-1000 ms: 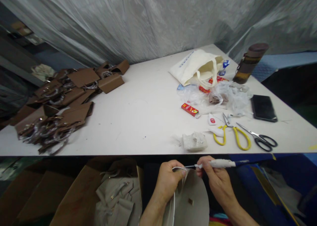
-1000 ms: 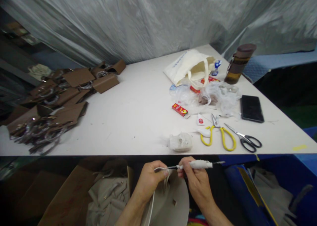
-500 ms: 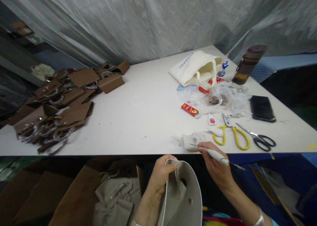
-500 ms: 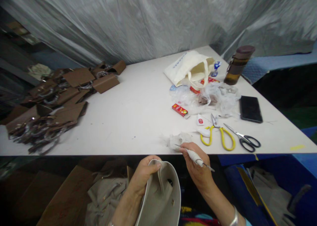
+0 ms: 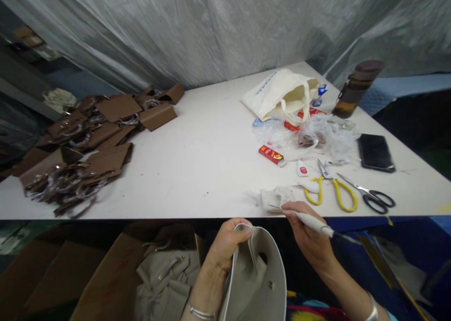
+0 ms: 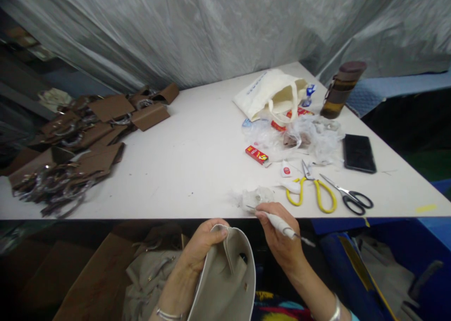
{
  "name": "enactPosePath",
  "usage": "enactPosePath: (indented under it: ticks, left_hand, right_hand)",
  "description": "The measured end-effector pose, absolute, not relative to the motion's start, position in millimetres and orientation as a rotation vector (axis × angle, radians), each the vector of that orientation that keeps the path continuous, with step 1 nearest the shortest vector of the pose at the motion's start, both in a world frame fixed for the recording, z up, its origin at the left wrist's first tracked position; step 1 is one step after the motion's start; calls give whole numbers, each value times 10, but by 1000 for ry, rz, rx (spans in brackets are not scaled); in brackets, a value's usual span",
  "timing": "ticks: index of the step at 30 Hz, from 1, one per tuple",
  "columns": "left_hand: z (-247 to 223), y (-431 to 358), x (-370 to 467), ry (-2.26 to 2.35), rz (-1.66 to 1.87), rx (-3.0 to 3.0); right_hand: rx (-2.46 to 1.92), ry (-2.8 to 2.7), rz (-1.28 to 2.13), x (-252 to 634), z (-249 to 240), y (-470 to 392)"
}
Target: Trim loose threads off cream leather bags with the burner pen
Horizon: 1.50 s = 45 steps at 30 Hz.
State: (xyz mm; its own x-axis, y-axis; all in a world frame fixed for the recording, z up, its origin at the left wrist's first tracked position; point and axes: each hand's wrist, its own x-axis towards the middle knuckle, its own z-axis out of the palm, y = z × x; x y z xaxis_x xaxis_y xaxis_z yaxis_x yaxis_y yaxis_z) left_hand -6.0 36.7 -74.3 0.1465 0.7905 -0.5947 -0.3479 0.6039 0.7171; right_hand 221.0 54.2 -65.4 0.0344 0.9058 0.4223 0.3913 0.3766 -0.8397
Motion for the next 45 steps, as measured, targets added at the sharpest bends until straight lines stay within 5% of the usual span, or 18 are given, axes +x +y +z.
enactPosePath:
  ticks: [5, 10, 27, 37, 45]
  left_hand:
    - [-779, 404, -111, 1078, 816, 440]
    - [-802, 412, -122, 1061, 817, 437]
    - [-862, 310, -25, 1056, 969, 402]
    - [-824, 284, -31, 1034, 1010, 416]
    - [-726, 231, -6, 1116, 1036, 458]
  right_hand:
    - [-1090, -1339, 1110, 2074, -601, 426]
    - [-1075, -1326, 1211, 2016, -657, 409]
    - [-1086, -1477, 1112, 1968, -738, 379]
    - [-695, -2361, 417, 2088, -637, 235]
    - [-838, -1890, 801, 2217, -602, 173]
